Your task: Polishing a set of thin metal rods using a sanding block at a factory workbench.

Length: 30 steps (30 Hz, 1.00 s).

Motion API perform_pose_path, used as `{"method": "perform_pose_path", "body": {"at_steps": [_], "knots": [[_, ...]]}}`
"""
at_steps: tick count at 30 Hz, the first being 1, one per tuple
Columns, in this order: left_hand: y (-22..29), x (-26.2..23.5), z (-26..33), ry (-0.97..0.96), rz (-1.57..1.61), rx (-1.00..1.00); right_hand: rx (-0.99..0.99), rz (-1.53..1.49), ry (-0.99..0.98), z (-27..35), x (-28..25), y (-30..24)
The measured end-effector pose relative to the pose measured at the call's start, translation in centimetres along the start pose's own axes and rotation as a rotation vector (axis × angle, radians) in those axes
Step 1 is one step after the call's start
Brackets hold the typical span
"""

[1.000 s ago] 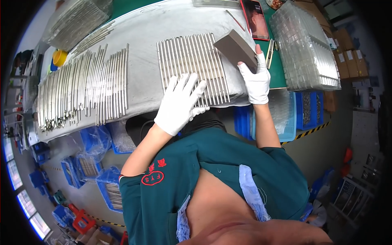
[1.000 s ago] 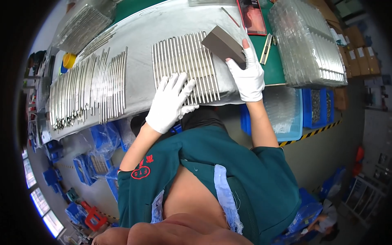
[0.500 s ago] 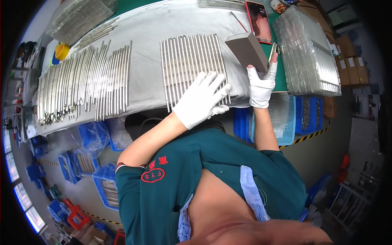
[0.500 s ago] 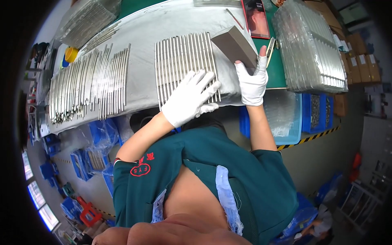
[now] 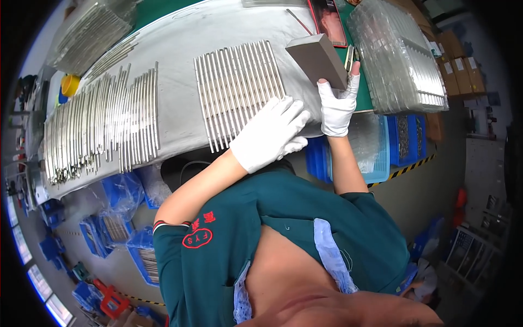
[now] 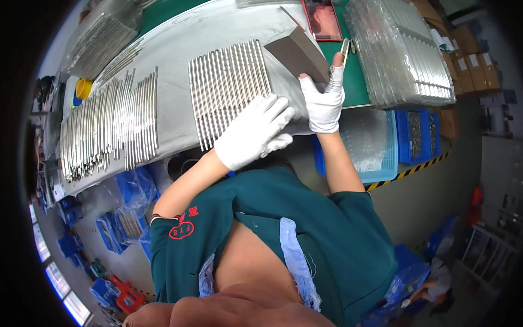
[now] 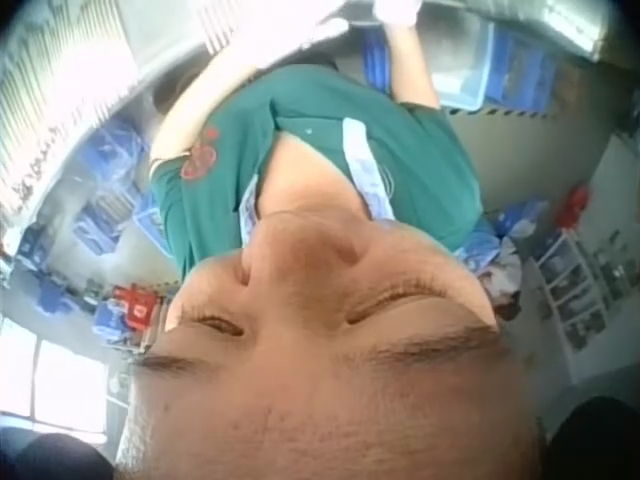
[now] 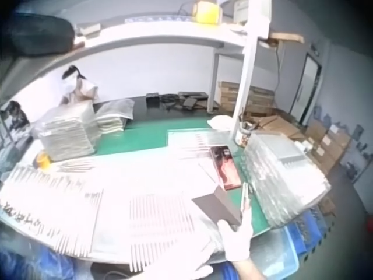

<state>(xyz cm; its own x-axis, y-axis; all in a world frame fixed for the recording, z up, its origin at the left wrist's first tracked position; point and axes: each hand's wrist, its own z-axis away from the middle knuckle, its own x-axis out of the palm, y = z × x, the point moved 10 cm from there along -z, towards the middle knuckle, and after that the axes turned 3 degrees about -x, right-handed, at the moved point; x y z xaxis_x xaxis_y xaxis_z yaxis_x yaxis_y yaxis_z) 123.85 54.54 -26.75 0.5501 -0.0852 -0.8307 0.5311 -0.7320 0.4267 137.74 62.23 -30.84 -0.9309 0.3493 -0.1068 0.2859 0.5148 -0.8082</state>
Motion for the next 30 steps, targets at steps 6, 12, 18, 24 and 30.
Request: {"method": "perform_pose_path", "body": {"at_steps": [6, 12, 18, 24, 30], "knots": [[-2.4, -3.8, 4.3, -0.029, -0.227, -0.166, -0.061, 0.132, -0.044, -0.4, 0.6, -0.5], [-9.0, -6.7, 11.0, 0.046, -0.501, -0.570, -0.034, 0.171, -0.128, -0.8, 1.2, -0.9], [-10.4, -6.5, 12.5, 0.127, -0.478, -0.668, 0.016, 0.183, -0.351, -0.9, 2.7, -1.4], [-11.8, -7.3, 12.5, 0.154, -0.524, -0.681, -0.011, 0.150, -0.737, -1.8, 2.8, -3.8], [-11.1, -7.0, 11.8, 0.132, -0.519, -0.685, -0.247, 0.228, -0.987, -1.1, 8.0, -6.3]]}}
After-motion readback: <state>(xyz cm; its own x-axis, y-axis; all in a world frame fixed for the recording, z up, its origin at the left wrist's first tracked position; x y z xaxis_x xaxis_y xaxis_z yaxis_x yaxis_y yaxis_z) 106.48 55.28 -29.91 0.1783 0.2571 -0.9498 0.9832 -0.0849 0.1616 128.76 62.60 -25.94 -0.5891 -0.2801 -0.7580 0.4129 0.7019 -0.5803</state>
